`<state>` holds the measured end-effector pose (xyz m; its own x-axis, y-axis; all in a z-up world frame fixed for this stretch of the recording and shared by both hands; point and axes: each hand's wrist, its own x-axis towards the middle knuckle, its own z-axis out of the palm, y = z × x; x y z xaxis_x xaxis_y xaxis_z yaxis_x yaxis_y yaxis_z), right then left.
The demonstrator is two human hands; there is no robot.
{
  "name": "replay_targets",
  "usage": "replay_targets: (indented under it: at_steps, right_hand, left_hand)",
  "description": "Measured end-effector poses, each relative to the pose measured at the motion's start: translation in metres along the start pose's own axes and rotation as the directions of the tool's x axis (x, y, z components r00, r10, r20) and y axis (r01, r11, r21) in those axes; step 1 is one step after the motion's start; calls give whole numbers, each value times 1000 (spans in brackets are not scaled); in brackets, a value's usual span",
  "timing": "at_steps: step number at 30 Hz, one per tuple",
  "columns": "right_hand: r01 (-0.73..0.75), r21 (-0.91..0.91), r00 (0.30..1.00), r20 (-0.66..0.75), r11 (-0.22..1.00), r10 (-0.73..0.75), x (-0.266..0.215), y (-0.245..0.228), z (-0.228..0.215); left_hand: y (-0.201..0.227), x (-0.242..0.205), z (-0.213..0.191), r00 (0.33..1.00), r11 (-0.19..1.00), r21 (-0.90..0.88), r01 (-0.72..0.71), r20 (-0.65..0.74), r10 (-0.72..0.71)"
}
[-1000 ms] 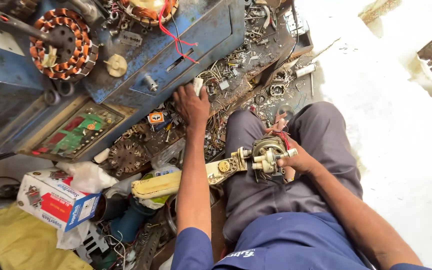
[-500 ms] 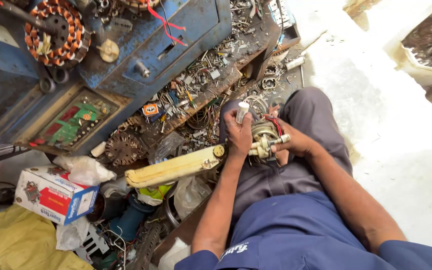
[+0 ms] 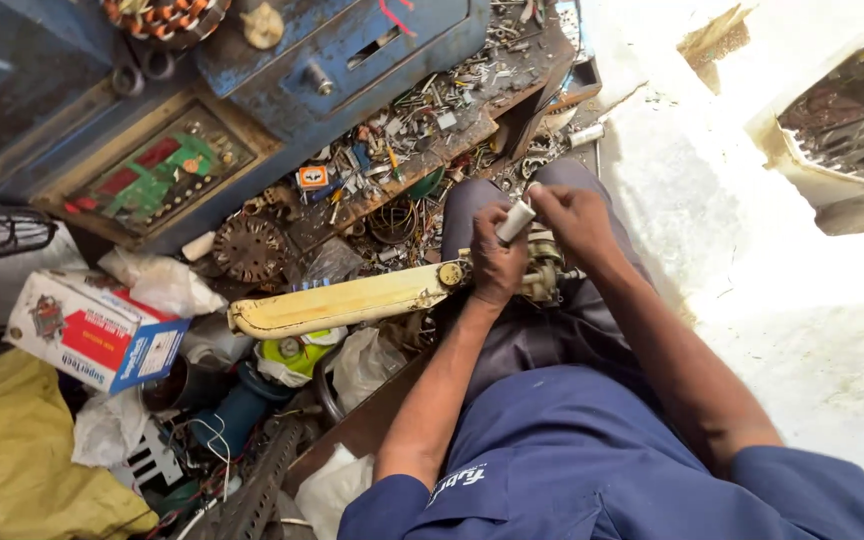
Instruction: The person sits on the ground repairing a small electric motor. They connect red and black wires to the motor terminals, twist and seat the connections by hand, pick small parts from the cluttered workbench, and hold the motor up to reposition and check the wiring.
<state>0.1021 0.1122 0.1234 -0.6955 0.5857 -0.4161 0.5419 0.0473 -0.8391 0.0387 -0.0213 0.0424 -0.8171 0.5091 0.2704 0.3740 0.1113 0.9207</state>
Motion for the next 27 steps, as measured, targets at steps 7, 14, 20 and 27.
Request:
replay_targets:
  at_steps: [7, 14, 20, 27]
  right_hand:
    - [-16, 686, 999, 42, 728, -18, 30, 24, 23]
    - [84, 718, 996, -50, 691, -69, 23, 17, 14]
    - [285, 462, 950, -18, 840, -312, 23, 43, 21]
    - [384, 277, 923, -121, 881, -364, 7, 3, 13]
  left_hand:
    - [14, 4, -15, 976, 974, 81, -212, -39, 216]
    - [17, 15, -26, 995, 997, -30, -65, 77, 67]
    - [48, 63, -50, 956, 955, -67, -288, 43, 291]
    - [70, 84, -67, 936, 948, 59, -312, 191, 296]
